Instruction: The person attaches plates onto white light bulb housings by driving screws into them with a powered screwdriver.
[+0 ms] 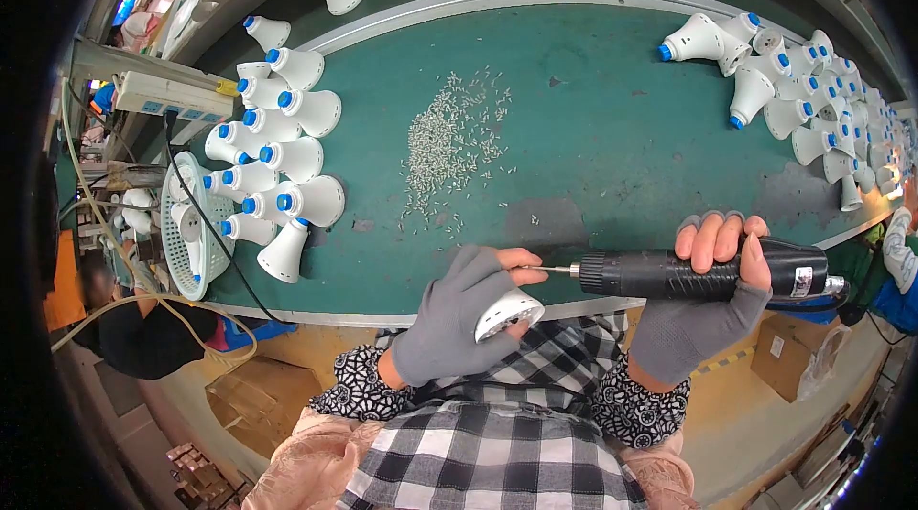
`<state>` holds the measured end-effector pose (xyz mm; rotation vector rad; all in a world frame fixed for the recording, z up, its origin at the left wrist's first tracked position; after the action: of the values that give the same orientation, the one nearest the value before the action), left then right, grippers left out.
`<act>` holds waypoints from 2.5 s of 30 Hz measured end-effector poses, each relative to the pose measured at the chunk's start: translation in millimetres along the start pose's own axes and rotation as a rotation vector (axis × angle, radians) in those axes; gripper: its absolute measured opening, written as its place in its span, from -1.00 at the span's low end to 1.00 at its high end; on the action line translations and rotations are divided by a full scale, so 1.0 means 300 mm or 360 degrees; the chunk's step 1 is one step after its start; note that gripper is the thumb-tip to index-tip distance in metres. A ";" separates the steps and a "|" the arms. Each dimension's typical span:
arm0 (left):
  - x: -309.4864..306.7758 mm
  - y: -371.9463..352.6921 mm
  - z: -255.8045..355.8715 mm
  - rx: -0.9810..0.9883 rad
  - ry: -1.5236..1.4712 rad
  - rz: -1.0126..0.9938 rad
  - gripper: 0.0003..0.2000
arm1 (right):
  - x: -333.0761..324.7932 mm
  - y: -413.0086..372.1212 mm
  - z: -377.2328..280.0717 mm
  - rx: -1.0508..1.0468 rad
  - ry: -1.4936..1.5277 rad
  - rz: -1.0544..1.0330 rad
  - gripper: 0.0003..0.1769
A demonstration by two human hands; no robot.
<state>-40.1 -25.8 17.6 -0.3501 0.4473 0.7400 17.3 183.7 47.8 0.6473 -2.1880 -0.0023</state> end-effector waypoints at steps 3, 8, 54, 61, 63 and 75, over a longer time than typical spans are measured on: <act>-0.001 0.001 0.000 -0.0014 0.0018 0.0014 -0.55 | -0.009 0.003 -0.004 -0.0019 0.0015 -0.0021 -0.85; 0.003 0.001 0.005 -0.0007 0.0013 0.0014 -0.55 | 0.003 -0.005 -0.003 -0.0017 -0.0009 -0.0011 -0.84; 0.044 -0.025 -0.063 -0.0495 -0.0846 -0.0009 -0.66 | 0.037 -0.053 -0.012 -0.0063 0.0083 -0.0134 -0.77; 0.038 -0.022 -0.062 -0.0438 -0.0769 0.0011 -0.66 | 0.040 -0.058 -0.021 -0.0082 0.0078 -0.0139 -0.77; 0.042 -0.022 -0.061 -0.0456 -0.0796 0.0010 -0.66 | 0.041 -0.063 -0.028 -0.0081 0.0103 -0.0174 -0.77; 0.066 -0.027 -0.044 -0.0436 -0.0714 0.0130 -0.69 | 0.096 -0.135 -0.091 -0.0207 -0.0044 -0.0488 -0.71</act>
<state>-24.8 -26.3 -2.5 -0.4094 -0.0656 0.9337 40.3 141.3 77.8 0.9047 -2.0743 -0.3124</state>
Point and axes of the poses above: each hand's wrist, its own y-axis towards the middle knuckle, its own x-axis out of the palm, z = x × y, the point moved 2 cm from there along y, towards the middle knuckle, and after that the axes turned 13 degrees about -x, right-handed, at the moved point
